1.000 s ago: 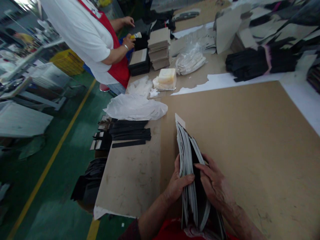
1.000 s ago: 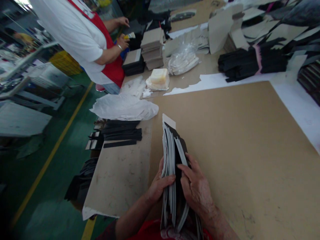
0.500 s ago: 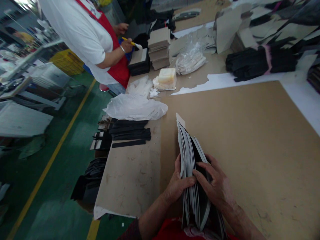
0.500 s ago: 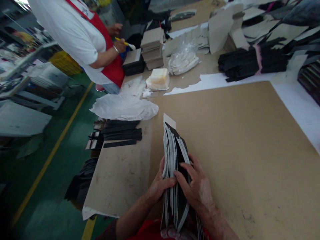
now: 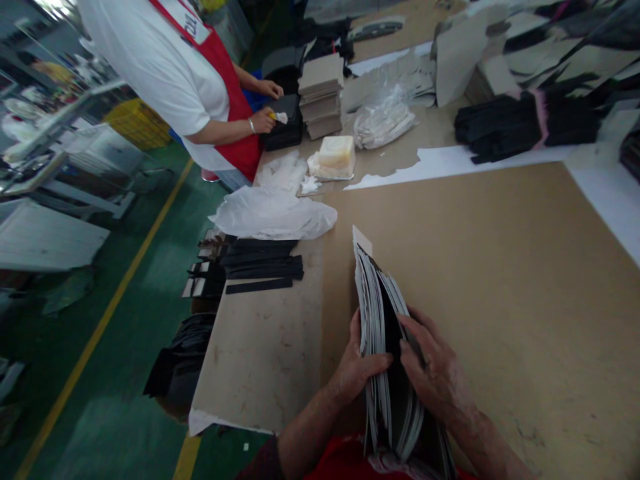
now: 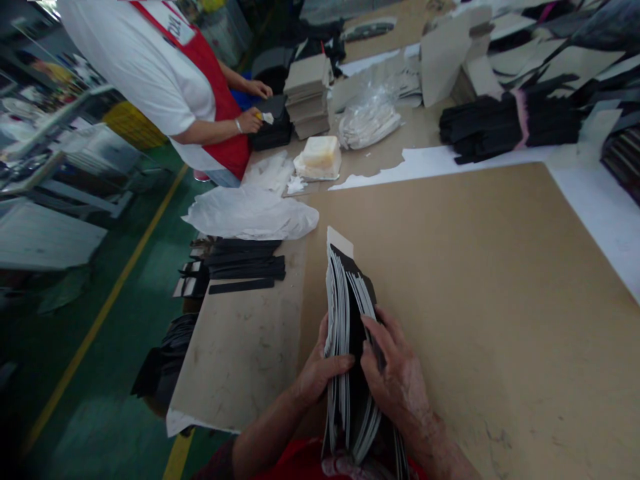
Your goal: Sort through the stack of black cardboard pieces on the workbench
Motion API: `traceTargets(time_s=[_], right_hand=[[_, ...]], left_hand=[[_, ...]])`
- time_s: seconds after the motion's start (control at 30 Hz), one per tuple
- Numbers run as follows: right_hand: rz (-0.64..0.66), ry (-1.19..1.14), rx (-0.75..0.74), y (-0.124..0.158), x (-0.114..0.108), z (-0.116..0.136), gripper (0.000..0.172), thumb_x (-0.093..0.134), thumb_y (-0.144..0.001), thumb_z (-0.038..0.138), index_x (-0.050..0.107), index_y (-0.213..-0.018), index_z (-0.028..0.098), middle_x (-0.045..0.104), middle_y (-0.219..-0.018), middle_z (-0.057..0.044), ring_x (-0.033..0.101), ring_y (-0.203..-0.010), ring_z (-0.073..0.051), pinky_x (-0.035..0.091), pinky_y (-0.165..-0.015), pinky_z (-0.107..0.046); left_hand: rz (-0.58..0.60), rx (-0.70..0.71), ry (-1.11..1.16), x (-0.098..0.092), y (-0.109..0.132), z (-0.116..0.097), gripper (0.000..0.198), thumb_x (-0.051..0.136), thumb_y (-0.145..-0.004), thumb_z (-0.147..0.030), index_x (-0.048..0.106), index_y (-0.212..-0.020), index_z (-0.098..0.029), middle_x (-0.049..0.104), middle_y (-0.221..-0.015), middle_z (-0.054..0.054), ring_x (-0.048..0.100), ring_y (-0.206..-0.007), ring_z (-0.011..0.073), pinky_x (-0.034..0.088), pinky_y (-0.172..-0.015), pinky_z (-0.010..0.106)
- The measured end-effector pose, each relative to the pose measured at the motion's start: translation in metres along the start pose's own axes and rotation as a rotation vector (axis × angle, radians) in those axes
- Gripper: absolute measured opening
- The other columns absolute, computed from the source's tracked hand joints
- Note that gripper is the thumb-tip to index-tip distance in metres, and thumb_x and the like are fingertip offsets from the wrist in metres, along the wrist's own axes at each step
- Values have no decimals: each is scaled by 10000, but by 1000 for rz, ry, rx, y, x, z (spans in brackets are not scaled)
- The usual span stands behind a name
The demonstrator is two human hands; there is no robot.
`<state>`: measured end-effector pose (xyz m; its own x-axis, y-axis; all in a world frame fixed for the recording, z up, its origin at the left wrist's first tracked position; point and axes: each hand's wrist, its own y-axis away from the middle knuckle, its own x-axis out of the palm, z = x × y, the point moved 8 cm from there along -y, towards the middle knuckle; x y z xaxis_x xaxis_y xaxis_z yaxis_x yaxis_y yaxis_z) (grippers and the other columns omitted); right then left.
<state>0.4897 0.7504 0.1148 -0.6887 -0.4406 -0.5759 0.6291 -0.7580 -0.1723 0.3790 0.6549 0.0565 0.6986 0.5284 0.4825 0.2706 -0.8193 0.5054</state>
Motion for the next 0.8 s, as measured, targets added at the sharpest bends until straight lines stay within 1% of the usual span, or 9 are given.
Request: traceTargets(time_s=[0.07, 0.13, 0.2, 0.27, 0.37, 0.5, 0.67, 0.8], right_hand=[[26, -27, -18, 1, 1, 1, 382, 470, -969, 189, 650, -1302, 237, 503, -1508, -138, 558, -1353, -279, 568, -1050, -483], [51, -43, -7, 2, 3, -1, 354, 460, -957, 173, 704, -1205, 240, 449, -1552, -123, 520, -1391, -289, 549, -1076, -493], [68, -46, 19, 2, 4, -2, 308, 476, -954, 194, 725, -1131, 236, 430, -1560, -116, 496, -1408, -300, 531, -1095, -509], [77, -39, 30, 1, 6, -1, 261, 513, -960, 245, 719, -1121, 234, 431, -1550, -119, 488, -1408, -310, 513, -1111, -524], [77, -28, 47, -2, 7, -1, 236, 574, -966, 352, 705, -1121, 232, 446, -1526, -131, 510, -1379, -320, 511, -1108, -533], [75, -23, 86, -2, 8, -5, 264, 613, -952, 451, 706, -1078, 238, 461, -1514, -134, 544, -1336, -329, 535, -1062, -556], [73, -20, 82, -3, 9, -7, 252, 619, -949, 445, 697, -1081, 245, 468, -1495, -136, 541, -1335, -327, 534, -1053, -565], [70, -35, 86, -3, 8, -8, 252, 620, -952, 437, 686, -1100, 244, 456, -1503, -137, 561, -1312, -315, 541, -1047, -553]], left_hand=[[-1, -4, -16, 1, 1, -1, 1180, 905, -635, -339, 182, -1566, -284, 587, -1438, 120, 579, -1311, 368, 430, -1133, 556], [3, -4, -20, 2, 2, -3, 1190, 909, -635, -341, 172, -1567, -279, 599, -1417, 129, 598, -1288, 371, 445, -1117, 560], [2, -2, -29, 4, 2, -6, 1202, 914, -633, -326, 162, -1569, -274, 611, -1394, 133, 608, -1274, 369, 445, -1115, 564], [-9, 5, -65, 4, 2, -8, 1197, 919, -632, -303, 174, -1569, -271, 611, -1388, 131, 599, -1286, 365, 431, -1132, 562], [-17, 36, -107, 5, 2, -13, 1182, 927, -618, -296, 212, -1558, -263, 590, -1413, 128, 562, -1329, 365, 417, -1152, 545], [3, 45, -126, 5, 2, -13, 1177, 926, -622, -311, 208, -1553, -257, 595, -1401, 129, 585, -1299, 359, 449, -1124, 545], [-20, 49, -189, 1, 2, -14, 1198, 933, -610, -323, 206, -1560, -244, 569, -1432, 145, 553, -1332, 375, 425, -1145, 566], [16, 54, -143, 2, 1, -14, 1215, 947, -592, -305, 213, -1558, -244, 555, -1458, 155, 526, -1365, 385, 407, -1162, 571]])
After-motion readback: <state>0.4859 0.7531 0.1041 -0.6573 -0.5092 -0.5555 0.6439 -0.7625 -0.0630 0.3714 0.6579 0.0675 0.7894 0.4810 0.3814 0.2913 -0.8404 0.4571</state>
